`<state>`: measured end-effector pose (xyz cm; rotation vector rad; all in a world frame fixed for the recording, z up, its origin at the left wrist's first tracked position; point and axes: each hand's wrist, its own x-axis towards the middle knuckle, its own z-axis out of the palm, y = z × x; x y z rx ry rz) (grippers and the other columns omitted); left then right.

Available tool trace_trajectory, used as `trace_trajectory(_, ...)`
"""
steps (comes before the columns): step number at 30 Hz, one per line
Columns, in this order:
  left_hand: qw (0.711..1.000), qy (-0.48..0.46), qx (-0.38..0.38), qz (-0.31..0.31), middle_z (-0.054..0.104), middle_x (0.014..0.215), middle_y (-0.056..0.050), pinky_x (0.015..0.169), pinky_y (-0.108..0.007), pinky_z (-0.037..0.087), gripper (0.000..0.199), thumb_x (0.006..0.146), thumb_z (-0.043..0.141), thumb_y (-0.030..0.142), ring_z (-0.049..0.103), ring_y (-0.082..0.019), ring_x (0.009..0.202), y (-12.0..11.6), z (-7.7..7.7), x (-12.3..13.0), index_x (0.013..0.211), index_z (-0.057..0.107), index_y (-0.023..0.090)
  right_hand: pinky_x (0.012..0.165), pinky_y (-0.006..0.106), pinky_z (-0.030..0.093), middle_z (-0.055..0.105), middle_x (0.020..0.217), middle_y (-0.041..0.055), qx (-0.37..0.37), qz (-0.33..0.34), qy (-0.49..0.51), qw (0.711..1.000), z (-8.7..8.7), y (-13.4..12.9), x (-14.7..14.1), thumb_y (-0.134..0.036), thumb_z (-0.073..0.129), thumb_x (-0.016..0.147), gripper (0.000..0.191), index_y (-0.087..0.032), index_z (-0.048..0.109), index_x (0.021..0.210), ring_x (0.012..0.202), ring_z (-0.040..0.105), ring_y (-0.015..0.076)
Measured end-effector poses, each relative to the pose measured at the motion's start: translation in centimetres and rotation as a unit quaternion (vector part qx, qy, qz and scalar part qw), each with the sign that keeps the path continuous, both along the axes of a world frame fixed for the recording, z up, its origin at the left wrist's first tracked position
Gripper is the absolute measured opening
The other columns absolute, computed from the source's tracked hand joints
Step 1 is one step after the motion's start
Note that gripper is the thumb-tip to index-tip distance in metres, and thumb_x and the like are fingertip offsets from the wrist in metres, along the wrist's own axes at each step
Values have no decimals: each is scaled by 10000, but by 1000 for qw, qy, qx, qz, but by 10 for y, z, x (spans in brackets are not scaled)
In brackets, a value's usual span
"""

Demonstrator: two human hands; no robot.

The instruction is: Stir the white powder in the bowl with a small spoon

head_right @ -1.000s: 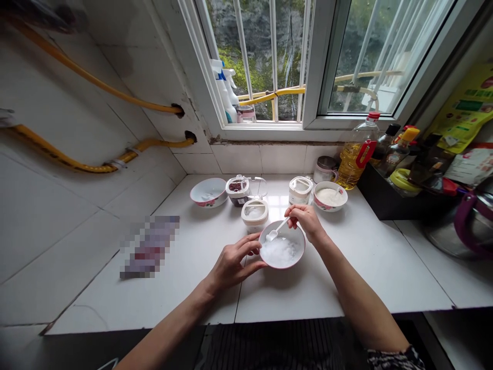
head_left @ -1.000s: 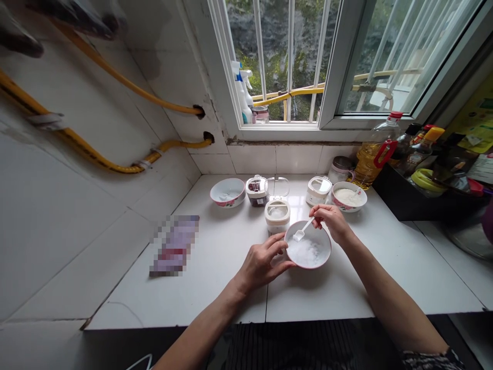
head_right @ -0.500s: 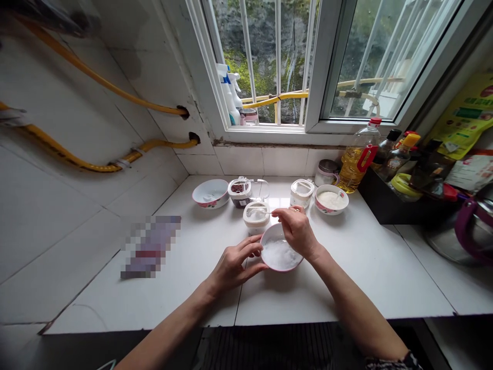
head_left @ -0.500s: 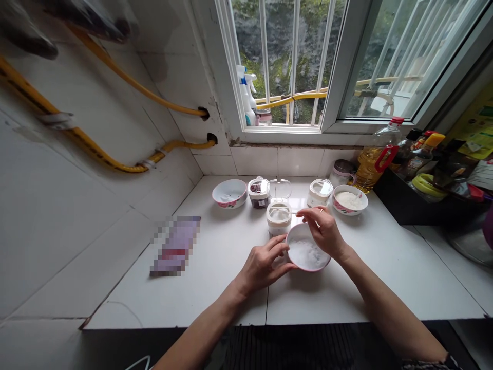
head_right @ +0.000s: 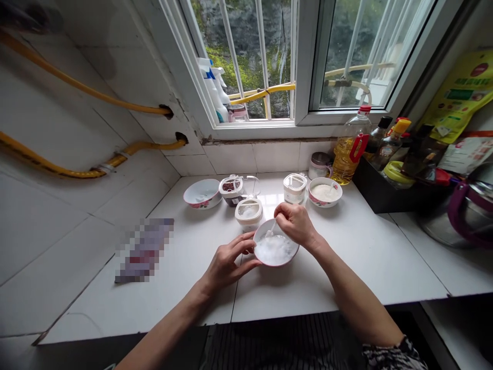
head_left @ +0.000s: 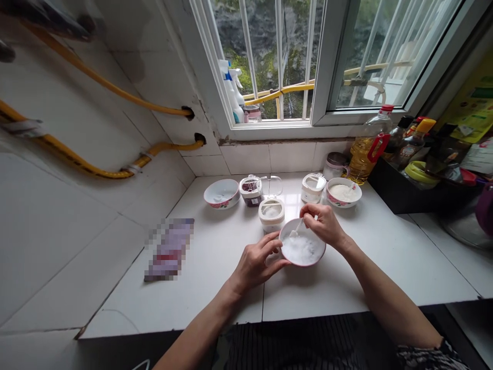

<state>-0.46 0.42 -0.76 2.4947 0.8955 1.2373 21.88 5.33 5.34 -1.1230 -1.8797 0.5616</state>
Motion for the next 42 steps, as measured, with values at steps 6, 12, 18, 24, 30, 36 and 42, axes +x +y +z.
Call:
trace_trajectory(6, 1000, 3, -2, 2, 697, 1177, -165, 587, -249, 593, 282, 945, 630, 439, 680, -114, 623, 0, 1, 0, 1009, 603, 166, 731, 296, 431, 633, 566, -9, -4, 25, -67, 997, -6, -3, -10, -82, 474, 747, 208, -190, 642, 687, 570, 532, 135)
trace_trajectory(12, 1000, 5, 3, 5, 699, 1176, -158, 606, -248, 606, 271, 938, 640, 436, 728, -159, 756, 0, -1, 0, 1006, 604, 176, 546, 248, 407, 606, 538, -12, -139, 39, 56, 988, -5, 0, -5, -148, 470, 717, 170, -183, 633, 686, 510, 531, 128)
trace_trajectory(18, 1000, 1, 8, 6, 698, 1174, -162, 608, -256, 607, 277, 943, 632, 444, 715, -148, 719, 0, -1, 0, 1004, 599, 176, 494, 232, 389, 579, 477, -20, -222, 35, 163, 961, -5, 7, -2, -207, 498, 651, 144, -175, 636, 632, 454, 492, 107)
trace_trajectory(24, 1000, 0, 13, 3, 698, 1175, -163, 587, -251, 602, 298, 950, 613, 462, 686, -115, 619, 0, 0, 1, 1012, 597, 171, 478, 235, 377, 576, 443, -12, -267, 25, 216, 939, -3, 11, 3, -234, 542, 616, 120, -169, 641, 603, 440, 479, 106)
trace_trajectory(30, 999, 4, 29, 15, 705, 1150, -163, 557, -238, 593, 328, 959, 584, 494, 683, -111, 584, 0, 1, 2, 999, 586, 169, 565, 277, 468, 702, 625, 40, -217, 30, 273, 937, 0, 12, 5, -329, 651, 718, 175, -164, 676, 774, 542, 565, 134)
trace_trajectory(36, 1000, 0, 27, 12, 706, 1163, -166, 551, -251, 592, 354, 960, 568, 520, 689, -125, 591, 0, 1, 3, 989, 578, 167, 722, 345, 524, 771, 907, 78, 19, 26, 133, 991, -7, 2, -9, -296, 541, 939, 186, -207, 683, 1019, 740, 678, 185)
trace_trajectory(42, 1000, 3, 29, 12, 704, 1170, -170, 552, -257, 589, 349, 961, 571, 515, 690, -128, 600, 1, 0, 3, 994, 569, 167, 864, 410, 485, 771, 829, 56, 204, 34, -41, 978, -9, 0, -8, -147, 473, 960, 237, -215, 691, 1023, 726, 693, 191)
